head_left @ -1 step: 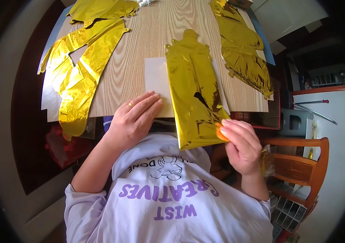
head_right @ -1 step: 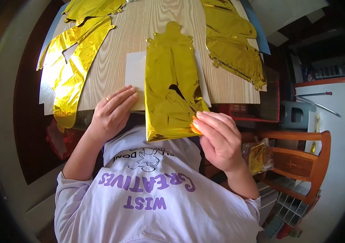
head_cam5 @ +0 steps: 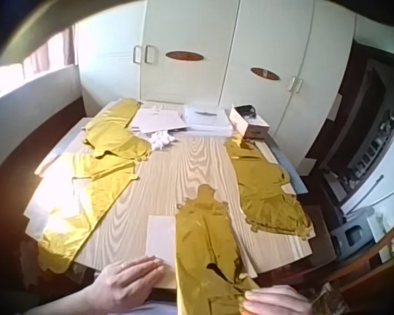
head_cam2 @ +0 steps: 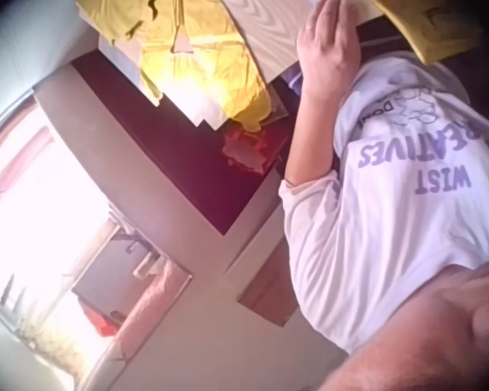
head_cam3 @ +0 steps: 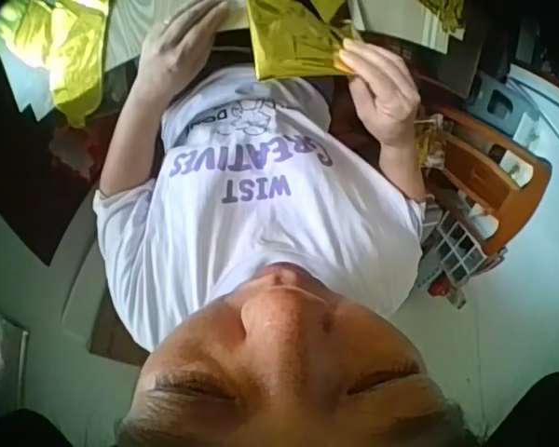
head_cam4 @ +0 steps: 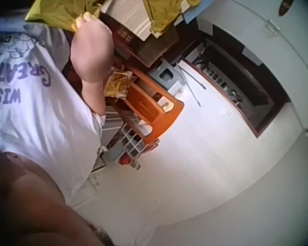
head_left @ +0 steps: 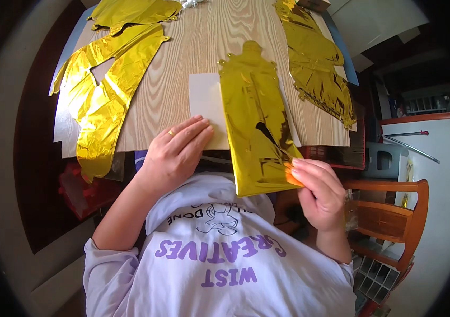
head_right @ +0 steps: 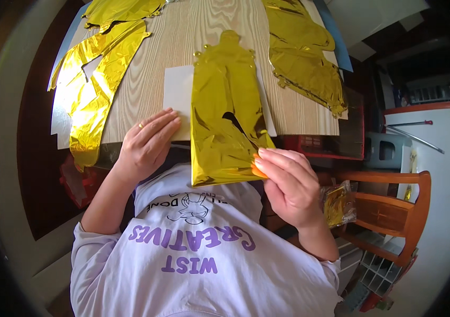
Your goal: Folding gold foil balloons and placing them into plastic packaging with paper inserts.
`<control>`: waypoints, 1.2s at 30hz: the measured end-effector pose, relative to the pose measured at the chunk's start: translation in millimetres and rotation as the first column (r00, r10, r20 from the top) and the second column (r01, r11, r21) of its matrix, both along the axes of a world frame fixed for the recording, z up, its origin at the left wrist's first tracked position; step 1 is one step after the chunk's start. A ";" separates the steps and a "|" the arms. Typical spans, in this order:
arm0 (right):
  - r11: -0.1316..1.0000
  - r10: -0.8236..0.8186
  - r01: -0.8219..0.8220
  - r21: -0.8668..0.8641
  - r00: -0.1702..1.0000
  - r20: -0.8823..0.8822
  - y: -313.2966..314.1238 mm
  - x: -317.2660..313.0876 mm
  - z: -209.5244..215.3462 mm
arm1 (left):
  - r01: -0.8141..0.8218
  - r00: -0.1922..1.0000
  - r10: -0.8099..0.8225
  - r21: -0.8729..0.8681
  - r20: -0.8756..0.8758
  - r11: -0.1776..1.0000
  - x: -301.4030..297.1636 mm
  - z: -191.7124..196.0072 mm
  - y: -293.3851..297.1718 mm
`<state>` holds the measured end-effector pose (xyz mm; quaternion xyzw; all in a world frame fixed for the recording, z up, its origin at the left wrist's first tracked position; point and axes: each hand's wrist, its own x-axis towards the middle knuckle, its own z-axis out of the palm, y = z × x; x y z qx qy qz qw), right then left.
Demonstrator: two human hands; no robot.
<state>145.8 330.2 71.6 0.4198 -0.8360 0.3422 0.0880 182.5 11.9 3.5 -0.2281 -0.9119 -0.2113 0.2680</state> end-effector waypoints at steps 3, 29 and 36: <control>1.000 -0.006 0.008 -0.011 0.991 0.133 2.0 2.8 21.9 | -0.018 1.000 0.017 -0.007 -0.024 1.000 -8.2 7.5 0.1; 0.992 -0.108 0.114 0.044 0.986 -0.128 8.9 -20.2 19.9 | 0.081 0.992 -0.095 0.151 0.089 0.985 -28.1 41.8 6.1; 1.000 -0.020 0.023 0.008 0.972 -0.234 -7.4 -14.4 -18.1 | 0.099 0.988 -0.104 0.046 0.115 0.994 6.8 20.4 1.3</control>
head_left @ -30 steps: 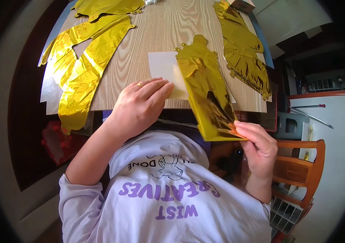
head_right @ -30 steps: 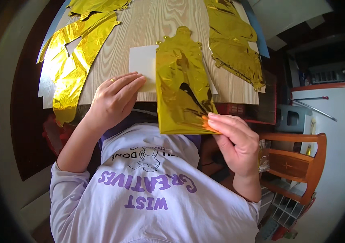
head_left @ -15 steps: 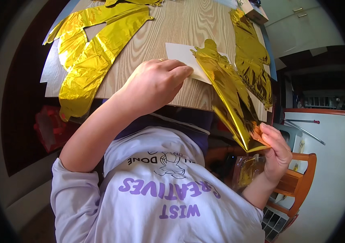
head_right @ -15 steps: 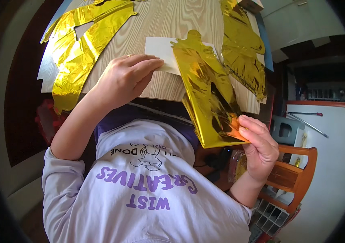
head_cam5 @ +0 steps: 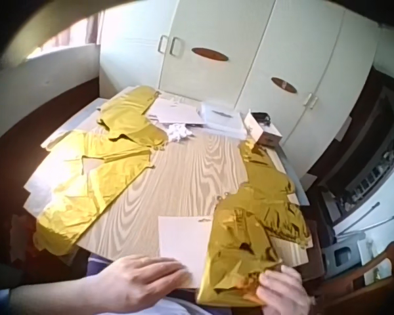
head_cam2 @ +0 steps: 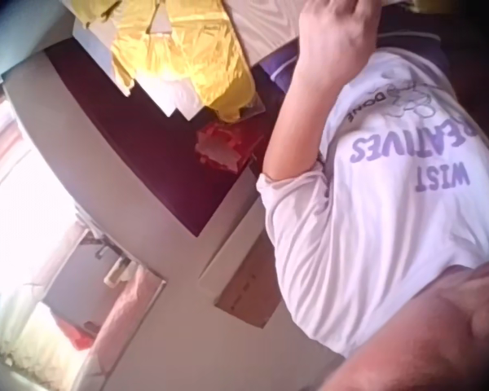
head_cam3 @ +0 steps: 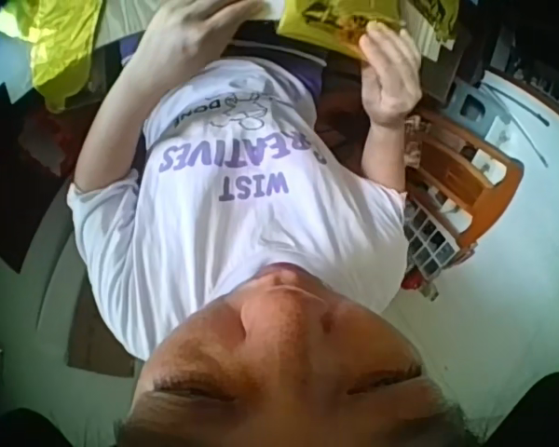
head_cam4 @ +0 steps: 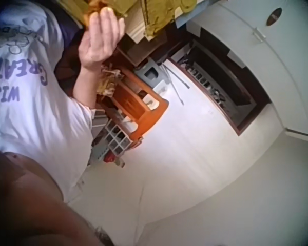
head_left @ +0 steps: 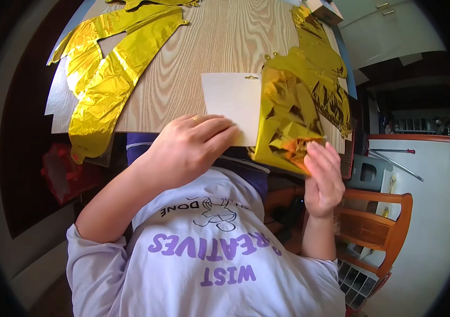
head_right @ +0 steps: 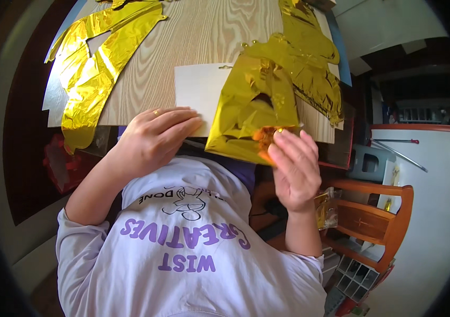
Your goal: Folding gold foil balloons and placing them into plastic packaging with paper inserts.
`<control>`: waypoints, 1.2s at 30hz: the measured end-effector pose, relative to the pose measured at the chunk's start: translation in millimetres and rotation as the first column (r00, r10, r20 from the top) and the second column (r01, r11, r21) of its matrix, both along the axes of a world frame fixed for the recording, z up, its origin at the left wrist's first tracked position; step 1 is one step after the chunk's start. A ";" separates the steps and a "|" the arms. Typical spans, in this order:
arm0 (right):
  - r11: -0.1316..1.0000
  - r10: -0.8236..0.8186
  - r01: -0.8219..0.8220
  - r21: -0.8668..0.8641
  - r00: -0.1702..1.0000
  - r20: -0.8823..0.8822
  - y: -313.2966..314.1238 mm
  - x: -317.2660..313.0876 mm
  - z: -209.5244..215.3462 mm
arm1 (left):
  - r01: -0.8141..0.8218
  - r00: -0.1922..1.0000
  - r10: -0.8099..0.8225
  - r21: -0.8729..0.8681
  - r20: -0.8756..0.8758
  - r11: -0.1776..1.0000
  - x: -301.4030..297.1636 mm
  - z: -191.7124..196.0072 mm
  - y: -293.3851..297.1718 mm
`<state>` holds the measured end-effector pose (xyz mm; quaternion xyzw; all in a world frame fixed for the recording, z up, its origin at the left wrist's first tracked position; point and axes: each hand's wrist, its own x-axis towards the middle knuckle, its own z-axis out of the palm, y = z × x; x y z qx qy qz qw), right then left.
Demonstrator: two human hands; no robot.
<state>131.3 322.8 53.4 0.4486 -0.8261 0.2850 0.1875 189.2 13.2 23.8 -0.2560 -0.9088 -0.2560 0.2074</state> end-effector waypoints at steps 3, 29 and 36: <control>0.997 0.032 -0.018 0.080 0.983 -0.181 -5.8 25.6 5.3 | -0.055 0.998 0.054 -0.068 -0.019 0.996 18.7 -5.5 -11.4; 0.942 -0.153 0.182 0.282 0.981 -0.120 -36.5 8.0 -69.7 | 0.009 0.992 -0.013 0.031 0.126 0.999 7.8 -23.1 -14.9; 0.977 -0.058 0.064 0.205 0.998 -0.034 -17.8 -15.5 -61.0 | -0.034 0.999 0.034 0.002 -0.036 0.999 -1.9 -41.0 2.9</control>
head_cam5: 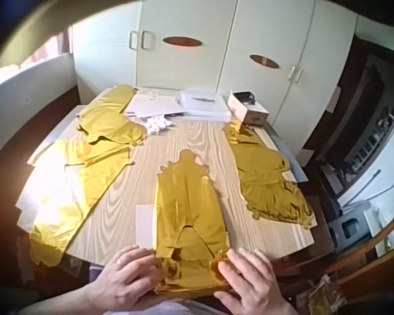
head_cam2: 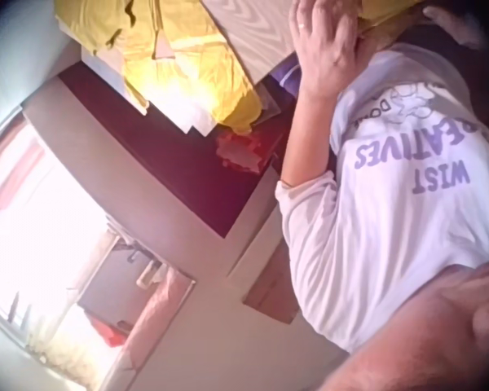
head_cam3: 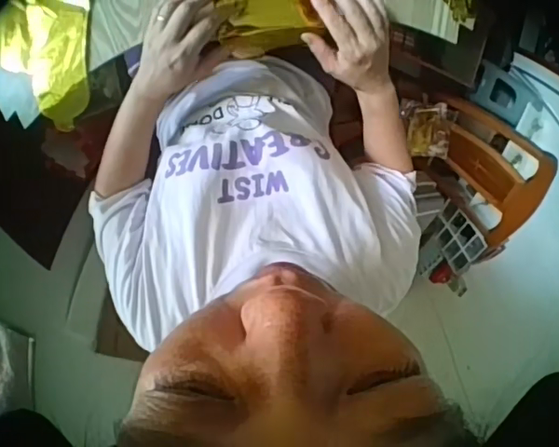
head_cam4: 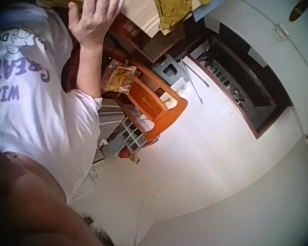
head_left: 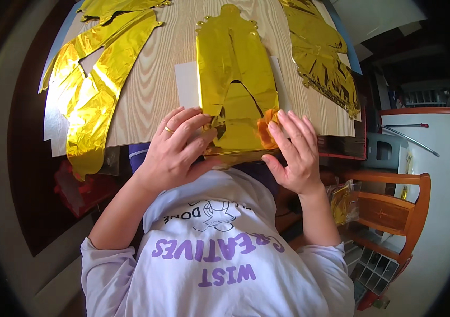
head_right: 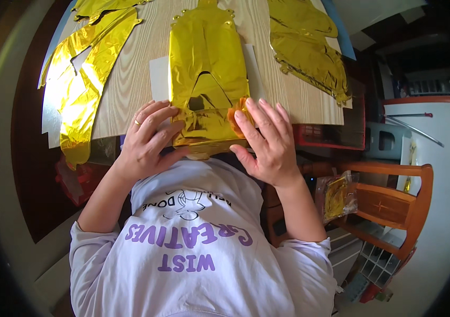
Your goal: Folding gold foil balloons and placing them into plastic packaging with paper inserts.
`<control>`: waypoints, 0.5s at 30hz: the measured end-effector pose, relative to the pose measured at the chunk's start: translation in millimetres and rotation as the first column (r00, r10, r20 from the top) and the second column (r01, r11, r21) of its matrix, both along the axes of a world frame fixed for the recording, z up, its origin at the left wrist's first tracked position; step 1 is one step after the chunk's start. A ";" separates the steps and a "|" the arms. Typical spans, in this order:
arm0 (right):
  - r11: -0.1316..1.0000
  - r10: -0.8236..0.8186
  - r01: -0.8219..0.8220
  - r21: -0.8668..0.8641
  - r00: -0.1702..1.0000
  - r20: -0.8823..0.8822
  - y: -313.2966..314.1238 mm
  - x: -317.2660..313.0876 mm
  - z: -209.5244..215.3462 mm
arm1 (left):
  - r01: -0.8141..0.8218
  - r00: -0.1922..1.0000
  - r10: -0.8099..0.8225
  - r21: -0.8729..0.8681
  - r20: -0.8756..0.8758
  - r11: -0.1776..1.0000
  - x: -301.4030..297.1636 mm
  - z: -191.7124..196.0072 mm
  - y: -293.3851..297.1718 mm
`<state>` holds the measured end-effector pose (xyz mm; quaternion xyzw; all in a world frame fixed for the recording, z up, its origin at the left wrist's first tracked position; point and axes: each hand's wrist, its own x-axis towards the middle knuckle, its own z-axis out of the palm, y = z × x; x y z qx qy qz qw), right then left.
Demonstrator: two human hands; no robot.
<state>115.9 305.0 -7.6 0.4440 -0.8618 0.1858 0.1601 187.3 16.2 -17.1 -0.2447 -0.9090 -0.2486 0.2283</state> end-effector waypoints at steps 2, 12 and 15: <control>0.999 0.005 -0.006 0.039 1.000 0.008 3.8 -7.6 -5.0 | 0.002 1.000 -0.003 -0.018 -0.012 1.000 -0.9 -5.6 -0.1; 0.978 -0.044 0.058 -0.203 0.996 0.072 9.0 -1.2 -1.8 | -0.040 0.996 0.030 -0.119 -0.086 0.992 6.7 -13.0 -5.4; 0.934 -0.060 0.166 -0.316 0.946 0.318 0.5 -22.8 14.3 | -0.018 0.998 0.012 -0.114 -0.054 0.993 4.1 -15.8 -2.6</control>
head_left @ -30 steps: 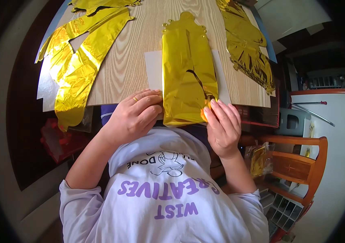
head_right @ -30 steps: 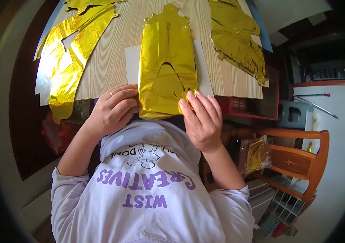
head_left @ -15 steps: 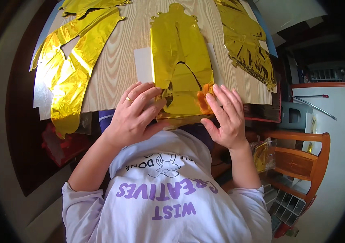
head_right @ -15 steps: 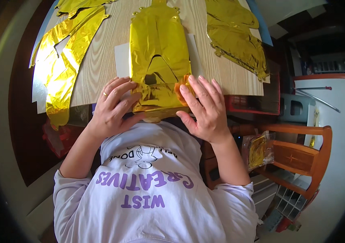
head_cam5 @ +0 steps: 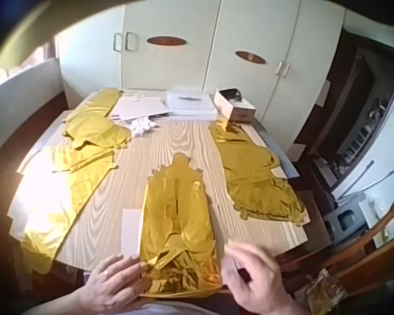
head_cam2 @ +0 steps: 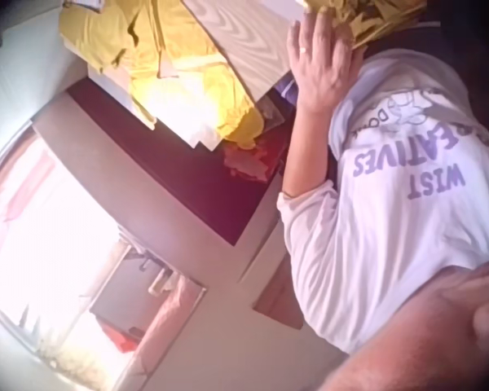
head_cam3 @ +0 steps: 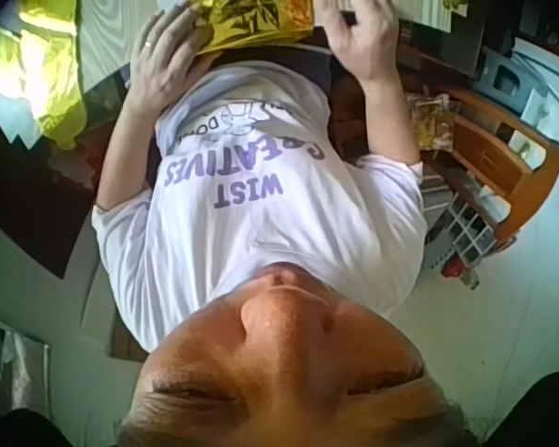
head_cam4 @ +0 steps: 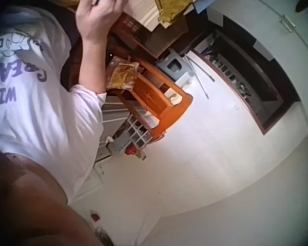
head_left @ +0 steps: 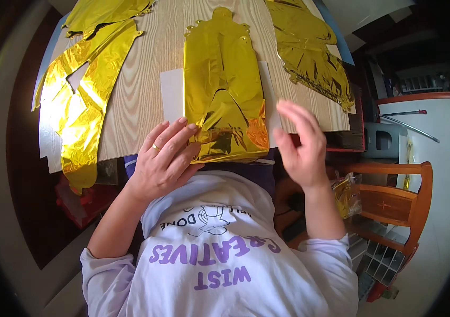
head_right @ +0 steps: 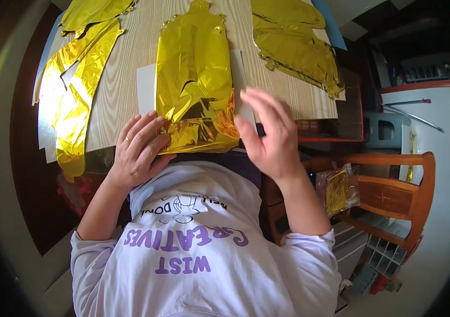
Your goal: Folding gold foil balloons and placing them into plastic packaging with paper inserts.
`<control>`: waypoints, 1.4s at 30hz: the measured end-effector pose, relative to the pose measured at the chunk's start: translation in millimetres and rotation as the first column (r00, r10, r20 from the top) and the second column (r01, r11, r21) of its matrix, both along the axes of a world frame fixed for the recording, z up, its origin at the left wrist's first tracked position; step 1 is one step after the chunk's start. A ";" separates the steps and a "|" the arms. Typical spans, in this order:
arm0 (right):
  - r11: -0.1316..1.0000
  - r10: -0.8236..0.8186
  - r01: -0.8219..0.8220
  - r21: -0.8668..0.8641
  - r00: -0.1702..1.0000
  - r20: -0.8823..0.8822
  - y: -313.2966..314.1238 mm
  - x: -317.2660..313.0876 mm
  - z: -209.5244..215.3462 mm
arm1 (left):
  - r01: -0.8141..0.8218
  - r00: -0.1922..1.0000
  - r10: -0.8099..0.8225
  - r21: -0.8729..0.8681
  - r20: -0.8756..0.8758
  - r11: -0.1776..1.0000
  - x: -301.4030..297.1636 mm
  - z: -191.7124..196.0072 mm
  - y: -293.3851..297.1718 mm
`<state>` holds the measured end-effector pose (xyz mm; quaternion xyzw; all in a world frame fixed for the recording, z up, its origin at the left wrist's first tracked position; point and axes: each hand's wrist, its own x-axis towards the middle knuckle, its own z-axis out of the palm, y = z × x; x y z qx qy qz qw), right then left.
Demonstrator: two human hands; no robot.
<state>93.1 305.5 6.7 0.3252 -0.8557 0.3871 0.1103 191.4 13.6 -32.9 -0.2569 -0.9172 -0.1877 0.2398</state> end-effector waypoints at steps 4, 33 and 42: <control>0.988 0.063 -0.056 0.147 0.997 -0.044 -36.4 -40.6 11.7 | -0.003 1.000 0.003 -0.031 0.001 1.000 -0.1 -0.6 1.7; 0.813 0.222 -0.196 0.549 0.975 0.019 -31.9 29.4 3.6 | 0.297 0.936 -0.265 -0.112 0.233 0.948 -149.9 35.8 21.8; 0.821 0.270 -0.247 0.515 0.962 0.031 -20.3 26.3 -16.1 | 0.088 0.967 -0.012 -0.285 0.255 0.954 -199.3 5.3 -8.4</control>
